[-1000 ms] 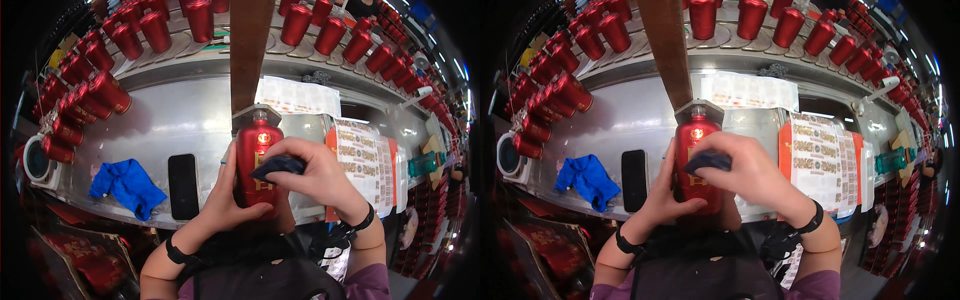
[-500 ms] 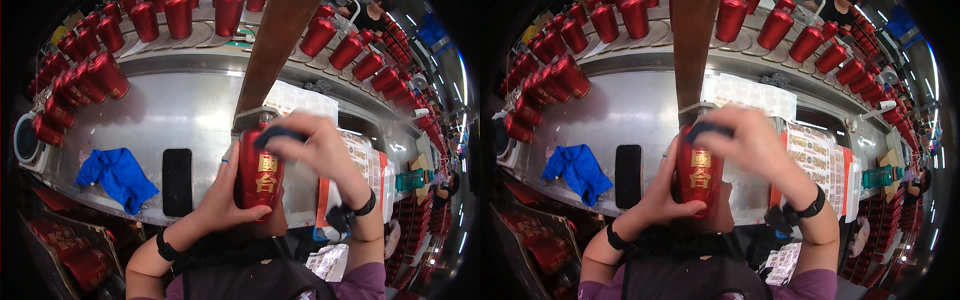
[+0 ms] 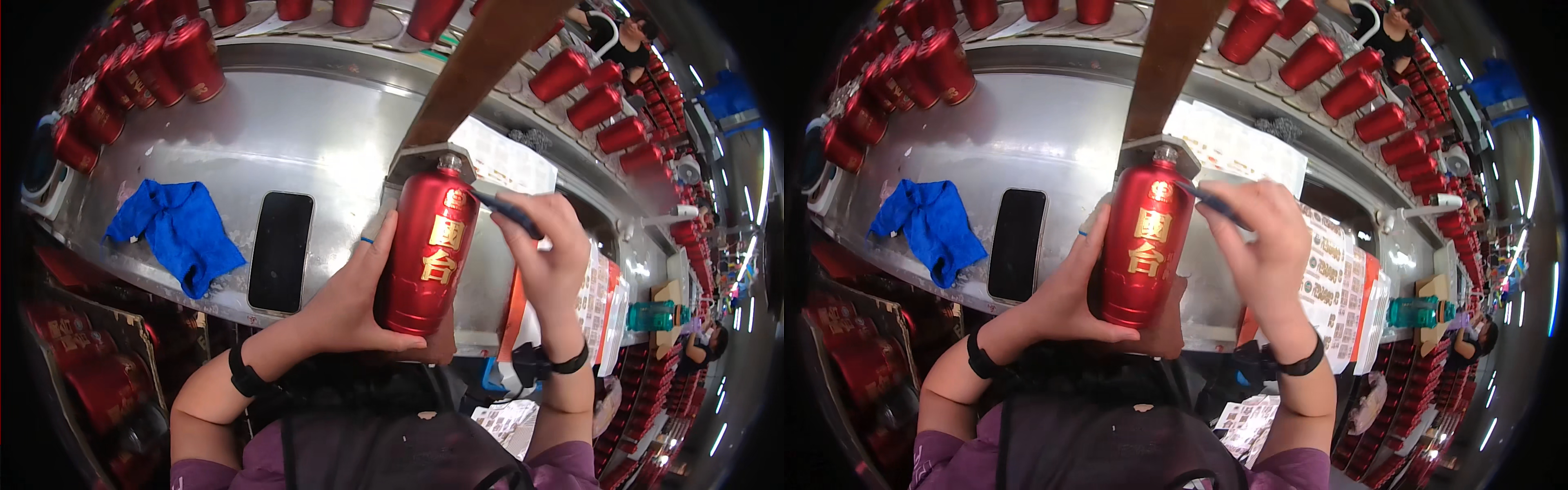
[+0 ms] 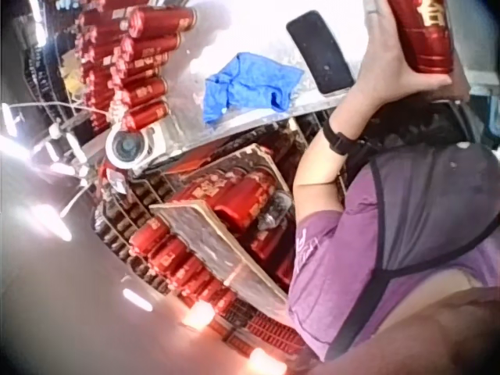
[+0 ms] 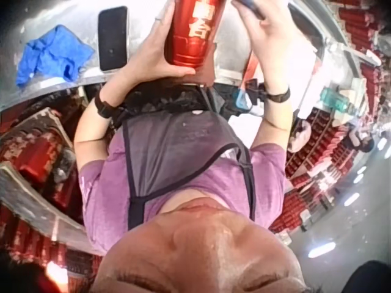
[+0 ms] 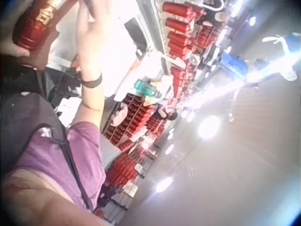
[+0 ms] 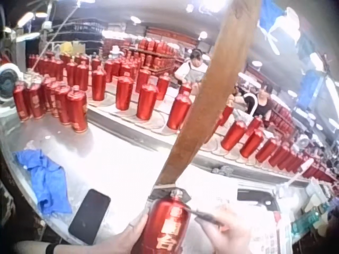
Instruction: Applying decorative labels and authenticity seals to red liquor bottles on a production line.
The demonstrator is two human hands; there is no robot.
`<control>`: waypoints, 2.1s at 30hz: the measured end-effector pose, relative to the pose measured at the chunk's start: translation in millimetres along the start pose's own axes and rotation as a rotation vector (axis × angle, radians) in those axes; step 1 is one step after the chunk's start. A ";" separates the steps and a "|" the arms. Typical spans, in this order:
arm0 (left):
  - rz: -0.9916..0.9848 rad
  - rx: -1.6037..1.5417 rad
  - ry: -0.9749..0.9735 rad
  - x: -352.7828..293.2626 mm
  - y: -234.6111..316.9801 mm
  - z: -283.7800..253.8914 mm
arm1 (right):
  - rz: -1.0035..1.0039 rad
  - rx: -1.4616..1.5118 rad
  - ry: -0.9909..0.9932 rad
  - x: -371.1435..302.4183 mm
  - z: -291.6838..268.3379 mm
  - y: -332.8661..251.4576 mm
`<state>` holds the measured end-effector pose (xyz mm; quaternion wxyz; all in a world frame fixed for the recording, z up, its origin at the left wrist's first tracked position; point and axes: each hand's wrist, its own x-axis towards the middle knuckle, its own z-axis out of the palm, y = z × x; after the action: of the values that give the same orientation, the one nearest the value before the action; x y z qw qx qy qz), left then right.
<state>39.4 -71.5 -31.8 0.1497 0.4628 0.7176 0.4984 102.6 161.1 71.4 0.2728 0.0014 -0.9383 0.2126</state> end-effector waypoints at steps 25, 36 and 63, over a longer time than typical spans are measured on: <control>-0.070 0.019 -0.011 0.0 -3.0 5.4 | -0.570 0.079 -0.342 -30.6 8.8 -36.9; 0.030 -0.012 0.024 5.8 -7.8 6.2 | -0.378 0.079 -0.993 -30.1 -4.4 -55.9; -0.015 0.089 0.047 1.2 9.8 4.0 | -0.313 0.241 -0.434 -5.8 -8.7 -26.5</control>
<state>46.4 -67.5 -24.9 0.1159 0.4516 0.7459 0.4757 115.1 139.8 85.6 0.0931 0.2240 -0.9310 0.2727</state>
